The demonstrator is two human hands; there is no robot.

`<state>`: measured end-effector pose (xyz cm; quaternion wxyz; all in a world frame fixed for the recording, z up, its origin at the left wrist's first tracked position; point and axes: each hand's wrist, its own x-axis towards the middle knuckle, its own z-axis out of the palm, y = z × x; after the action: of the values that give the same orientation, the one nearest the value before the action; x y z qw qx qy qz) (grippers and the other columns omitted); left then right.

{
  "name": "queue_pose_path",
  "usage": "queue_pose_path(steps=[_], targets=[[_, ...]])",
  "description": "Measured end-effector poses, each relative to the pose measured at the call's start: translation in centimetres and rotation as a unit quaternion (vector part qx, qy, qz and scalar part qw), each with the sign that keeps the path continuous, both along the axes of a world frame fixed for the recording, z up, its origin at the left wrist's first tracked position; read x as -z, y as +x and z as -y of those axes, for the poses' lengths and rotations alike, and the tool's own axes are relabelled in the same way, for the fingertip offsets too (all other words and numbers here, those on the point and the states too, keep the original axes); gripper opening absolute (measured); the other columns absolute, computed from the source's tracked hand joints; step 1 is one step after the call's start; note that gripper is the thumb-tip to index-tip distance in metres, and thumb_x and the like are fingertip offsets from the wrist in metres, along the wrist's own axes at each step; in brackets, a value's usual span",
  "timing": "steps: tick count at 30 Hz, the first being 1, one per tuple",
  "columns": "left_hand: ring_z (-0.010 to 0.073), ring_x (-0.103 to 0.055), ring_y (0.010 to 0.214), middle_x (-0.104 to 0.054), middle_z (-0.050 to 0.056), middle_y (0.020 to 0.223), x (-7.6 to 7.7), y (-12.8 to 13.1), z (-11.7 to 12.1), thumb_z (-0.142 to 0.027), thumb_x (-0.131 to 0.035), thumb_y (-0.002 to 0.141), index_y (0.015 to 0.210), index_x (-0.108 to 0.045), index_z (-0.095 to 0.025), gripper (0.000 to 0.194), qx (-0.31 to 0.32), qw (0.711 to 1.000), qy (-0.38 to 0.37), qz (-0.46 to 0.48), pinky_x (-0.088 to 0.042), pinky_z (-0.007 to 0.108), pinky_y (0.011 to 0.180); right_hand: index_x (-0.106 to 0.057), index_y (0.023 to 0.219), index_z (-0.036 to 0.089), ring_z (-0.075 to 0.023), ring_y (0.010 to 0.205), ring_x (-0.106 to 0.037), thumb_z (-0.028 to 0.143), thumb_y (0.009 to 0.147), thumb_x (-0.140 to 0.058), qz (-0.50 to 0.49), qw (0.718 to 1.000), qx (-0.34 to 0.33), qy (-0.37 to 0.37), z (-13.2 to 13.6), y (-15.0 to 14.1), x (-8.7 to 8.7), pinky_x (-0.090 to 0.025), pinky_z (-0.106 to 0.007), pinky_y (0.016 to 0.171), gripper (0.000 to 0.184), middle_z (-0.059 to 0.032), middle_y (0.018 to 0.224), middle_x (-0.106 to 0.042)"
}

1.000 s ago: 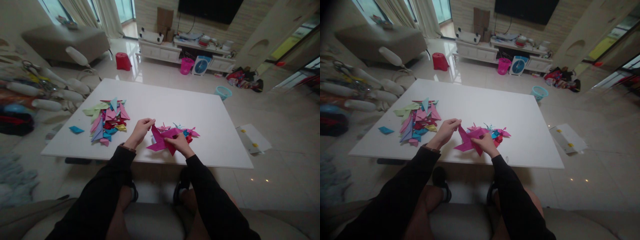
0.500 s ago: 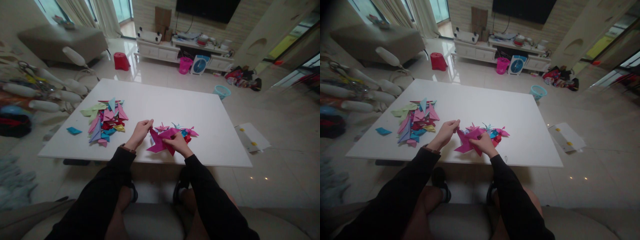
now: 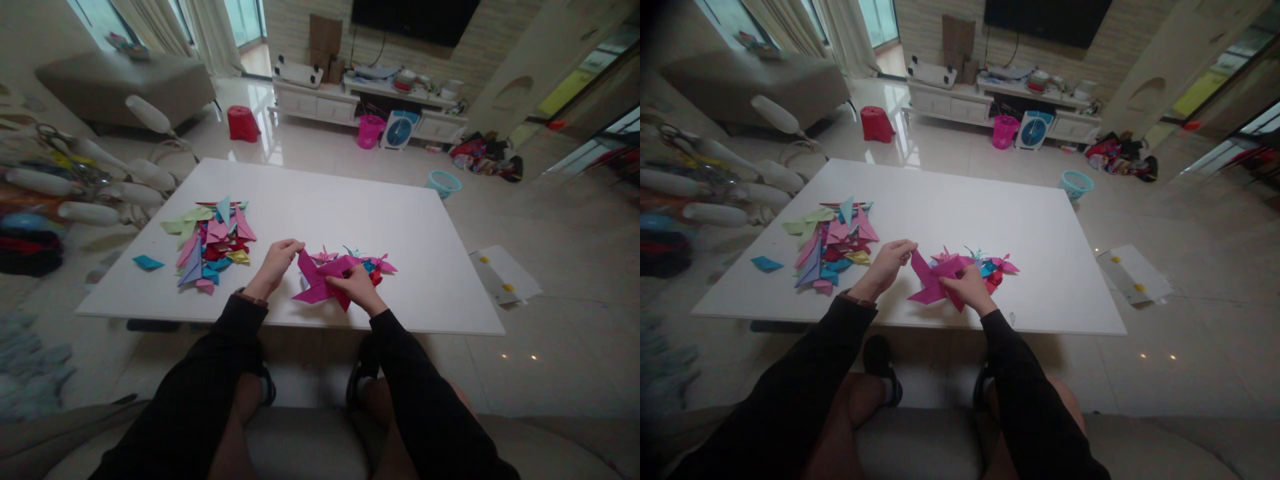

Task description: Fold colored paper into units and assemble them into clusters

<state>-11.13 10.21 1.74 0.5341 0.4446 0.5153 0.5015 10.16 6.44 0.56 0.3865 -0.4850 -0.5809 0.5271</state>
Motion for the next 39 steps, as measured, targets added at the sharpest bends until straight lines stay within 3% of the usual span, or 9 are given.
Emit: queue_pose_path(steps=[2,7,10,14,21,27,34,39], targets=[[0.0104,-0.032,0.052,-0.039,-0.003,0.052,0.1,0.1,-0.1,-0.044,-0.071,0.073,0.055,-0.058,-0.018,0.034,-0.015,1.0,0.0,-0.008,-0.021,0.028,0.053,-0.078,0.094,0.018,-0.0215,0.084,-0.072,0.027,0.072,-0.077,-0.002,1.0,0.003,-0.004,0.0,0.0,-0.1,-0.057,-0.034,0.078,0.024,-0.0065,0.092,-0.078],[0.011,-0.046,0.053,-0.066,0.006,0.072,0.2,-0.3,-0.4,-0.05,-0.061,0.08,0.069,-0.068,-0.016,0.037,-0.033,0.998,-0.039,0.038,-0.03,0.027,0.054,-0.077,0.082,0.015,-0.0203,0.073,-0.069,0.033,0.066,-0.082,-0.039,0.996,0.064,-0.047,-0.3,0.1,-0.2,-0.055,-0.032,0.069,0.025,-0.0067,0.082,-0.077],[0.0145,-0.059,0.063,-0.072,0.01,0.081,-0.2,-0.4,-0.1,-0.053,-0.062,0.078,0.078,-0.072,-0.015,0.04,0.027,0.993,-0.094,0.072,-0.039,0.026,0.06,-0.073,0.075,0.015,-0.0184,0.067,-0.067,0.036,0.063,-0.084,-0.079,0.987,0.12,-0.067,-0.6,0.3,-0.1,-0.052,-0.03,0.066,0.027,-0.0052,0.075,-0.075],[0.0198,-0.067,0.075,-0.075,0.013,0.086,-0.6,0.1,0.6,-0.046,-0.077,0.07,0.084,-0.076,-0.014,0.035,0.123,0.985,-0.114,0.039,-0.045,0.029,0.068,-0.069,0.068,0.016,-0.0153,0.061,-0.062,0.036,0.059,-0.086,-0.125,0.974,0.162,-0.098,-0.9,0.5,-0.1,-0.048,-0.027,0.06,0.028,-0.0015,0.067,-0.071],[0.0144,-0.058,0.064,-0.071,0.009,0.072,0.1,0.6,1.2,-0.036,-0.087,0.062,0.07,-0.076,-0.014,0.026,0.212,0.972,-0.106,-0.006,-0.04,0.026,0.06,-0.072,0.072,0.015,-0.0166,0.064,-0.064,0.036,0.058,-0.088,-0.122,0.98,0.112,-0.113,-0.7,0.5,-0.5,-0.05,-0.029,0.065,0.03,-0.0039,0.072,-0.074],[0.014,-0.055,0.061,-0.069,0.007,0.067,0.2,0.8,1.3,-0.033,-0.087,0.06,0.067,-0.076,-0.014,0.023,0.188,0.978,-0.089,-0.015,-0.039,0.025,0.057,-0.071,0.068,0.015,-0.0147,0.059,-0.06,0.04,0.063,-0.085,-0.08,0.987,0.103,-0.091,-0.8,0.6,-0.3,-0.045,-0.027,0.059,0.03,-0.0031,0.065,-0.071],[0.0157,-0.061,0.064,-0.074,0.012,0.081,-0.2,1.6,1.9,-0.033,-0.089,0.059,0.078,-0.078,-0.012,0.031,0.198,0.971,-0.134,0.009,-0.043,0.027,0.059,-0.076,0.082,0.014,-0.0202,0.07,-0.068,0.037,0.064,-0.085,-0.066,0.989,0.098,-0.089,-0.9,0.7,0.2,-0.053,-0.033,0.068,0.031,-0.0099,0.082,-0.077],[0.018,-0.063,0.06,-0.073,0.013,0.075,0.3,2.0,2.1,-0.038,-0.09,0.06,0.076,-0.077,-0.01,0.035,0.161,0.973,-0.165,-0.009,-0.043,0.028,0.056,-0.076,0.08,0.014,-0.0202,0.069,-0.067,0.037,0.065,-0.084,-0.065,0.99,0.085,-0.092,-0.8,0.6,0.2,-0.053,-0.032,0.068,0.029,-0.0096,0.081,-0.077]])
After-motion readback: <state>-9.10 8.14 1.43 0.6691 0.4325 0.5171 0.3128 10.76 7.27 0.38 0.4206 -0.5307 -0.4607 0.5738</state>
